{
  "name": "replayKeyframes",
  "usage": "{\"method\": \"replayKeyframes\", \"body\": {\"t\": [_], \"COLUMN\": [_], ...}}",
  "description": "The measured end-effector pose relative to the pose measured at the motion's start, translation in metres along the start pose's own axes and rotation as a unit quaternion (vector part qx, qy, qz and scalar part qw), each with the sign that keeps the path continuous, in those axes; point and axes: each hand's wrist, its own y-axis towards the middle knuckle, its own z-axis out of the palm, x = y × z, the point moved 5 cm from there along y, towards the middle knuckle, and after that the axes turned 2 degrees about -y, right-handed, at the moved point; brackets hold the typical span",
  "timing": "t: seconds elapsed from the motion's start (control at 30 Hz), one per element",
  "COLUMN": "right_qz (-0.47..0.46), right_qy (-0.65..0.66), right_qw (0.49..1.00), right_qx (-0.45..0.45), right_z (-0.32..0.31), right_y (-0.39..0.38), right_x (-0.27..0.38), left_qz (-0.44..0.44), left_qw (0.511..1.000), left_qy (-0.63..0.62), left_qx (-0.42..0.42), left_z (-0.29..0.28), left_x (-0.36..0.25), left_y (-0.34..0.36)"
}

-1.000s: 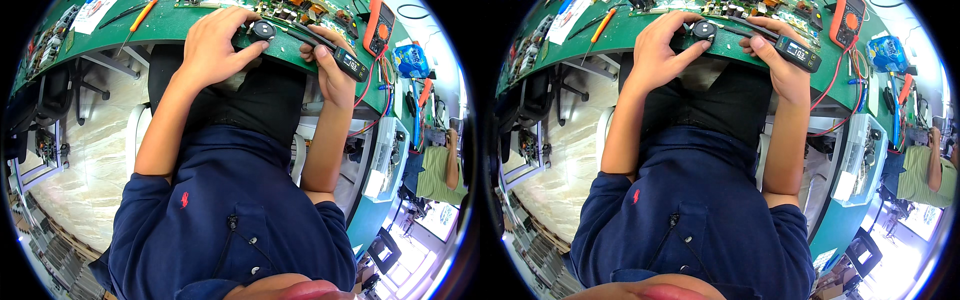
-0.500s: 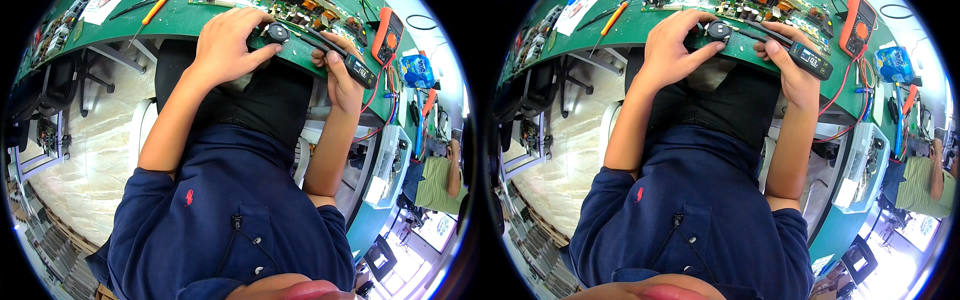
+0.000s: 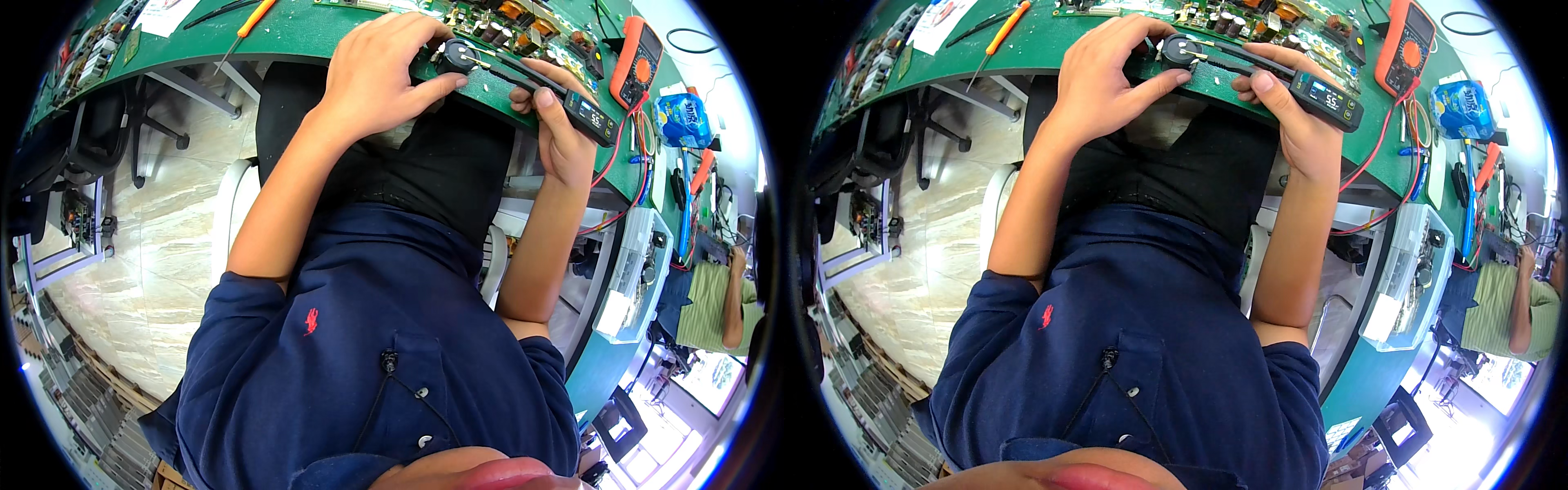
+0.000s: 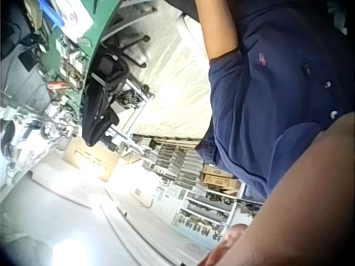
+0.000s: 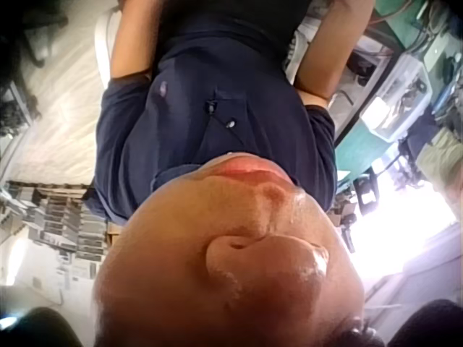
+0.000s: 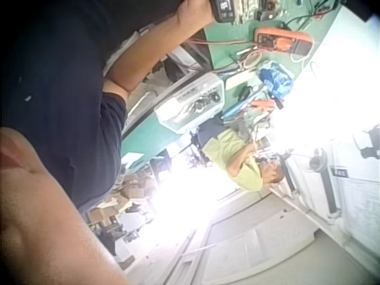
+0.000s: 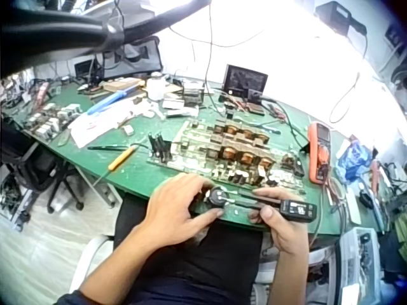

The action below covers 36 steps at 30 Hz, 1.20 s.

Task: The person measures and handles various electronic components including a capacitor and a relay with a digital caliper and by hand on a green workbench.

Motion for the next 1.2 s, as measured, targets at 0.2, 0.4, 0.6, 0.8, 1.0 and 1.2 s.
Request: {"method": "replayKeyframes", "body": {"t": [0.2,0.4,0.6,0.8,1.0,1.2], "right_qz": [0.001,0.003,0.002,-0.023,-0.028,-0.017], "right_qy": [-0.010,-0.026,-0.033,0.082,0.092,0.073], "right_qw": [1.000,1.000,0.999,0.994,0.993,0.995], "right_qx": [-0.008,-0.007,-0.012,-0.075,-0.070,-0.065], "right_z": [0.001,0.002,0.002,-0.013,-0.021,-0.017], "right_y": [-0.001,0.000,0.001,-0.003,-0.003,-0.003], "right_x": [0.001,0.000,-0.002,-0.011,-0.015,-0.013], "left_qz": [0.007,0.005,0.002,-0.059,-0.130,-0.098], "left_qw": [1.000,1.000,1.000,0.994,0.745,0.727], "left_qy": [0.005,0.008,0.001,-0.096,-0.653,-0.679], "left_qx": [0.000,-0.002,-0.003,0.005,-0.033,-0.031], "left_z": [0.000,-0.001,0.001,-0.005,-0.019,-0.034], "left_x": [-0.001,-0.001,0.001,0.002,0.009,-0.012], "left_y": [0.000,0.000,0.000,-0.003,-0.009,-0.007]}}
